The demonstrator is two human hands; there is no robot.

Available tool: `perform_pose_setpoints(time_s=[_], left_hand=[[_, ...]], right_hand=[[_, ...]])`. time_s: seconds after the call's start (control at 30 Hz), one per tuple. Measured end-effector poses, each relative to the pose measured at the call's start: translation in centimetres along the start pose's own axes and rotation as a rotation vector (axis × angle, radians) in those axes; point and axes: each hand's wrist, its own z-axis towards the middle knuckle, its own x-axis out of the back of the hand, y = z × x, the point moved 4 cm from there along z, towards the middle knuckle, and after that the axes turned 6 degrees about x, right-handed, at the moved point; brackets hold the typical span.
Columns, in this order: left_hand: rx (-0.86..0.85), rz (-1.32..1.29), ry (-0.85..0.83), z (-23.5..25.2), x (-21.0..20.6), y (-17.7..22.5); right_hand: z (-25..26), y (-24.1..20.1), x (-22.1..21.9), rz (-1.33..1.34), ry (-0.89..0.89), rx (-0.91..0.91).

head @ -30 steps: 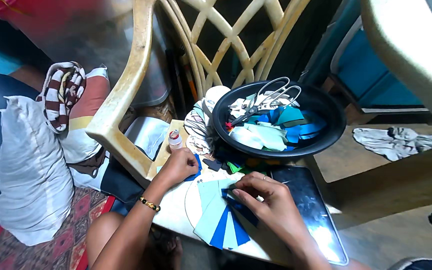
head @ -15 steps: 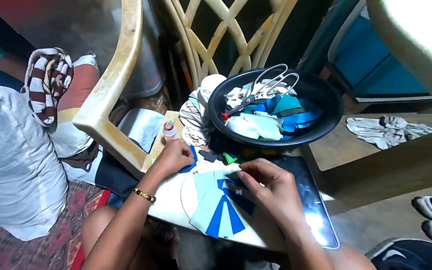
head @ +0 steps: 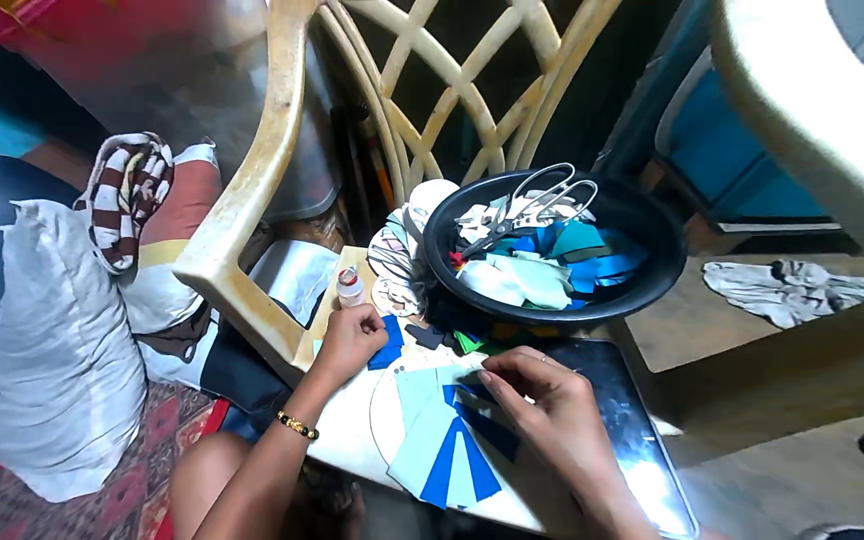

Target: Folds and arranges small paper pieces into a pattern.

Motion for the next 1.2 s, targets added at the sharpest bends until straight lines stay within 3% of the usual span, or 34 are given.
perform_pose_setpoints(time_s=[0.13, 0.3, 0.5, 0.7, 0.93, 1.2], left_hand=[[-0.051, -0.086, 0.140, -0.5, -0.2, -0.9], [-0.110, -0.099, 0.176, -1.3, 0.1, -1.0], [-0.028, -0.072, 0.221, -2.0, 0.2, -0.7], [0.054, -0.154, 0.416, -2.6, 1.2, -1.3], [-0.098, -0.118, 0.216, -2.5, 0.2, -1.5], [-0.084, -0.073, 0.134, -2.2, 0.1, -0.6]], right_hand=[[0.0, 0.2, -0.1, 0.001, 0.000, 0.014], [-0.1, 0.2, -0.1, -0.006, 0.001, 0.016], [-0.2, 0.1, -0.2, -0.007, -0.009, 0.019], [-0.1, 0.1, -0.3, -0.005, -0.012, 0.022], [-0.2, 0.1, -0.4, -0.006, -0.031, 0.033], [-0.1, 0.1, -0.4, -0.015, -0.035, 0.041]])
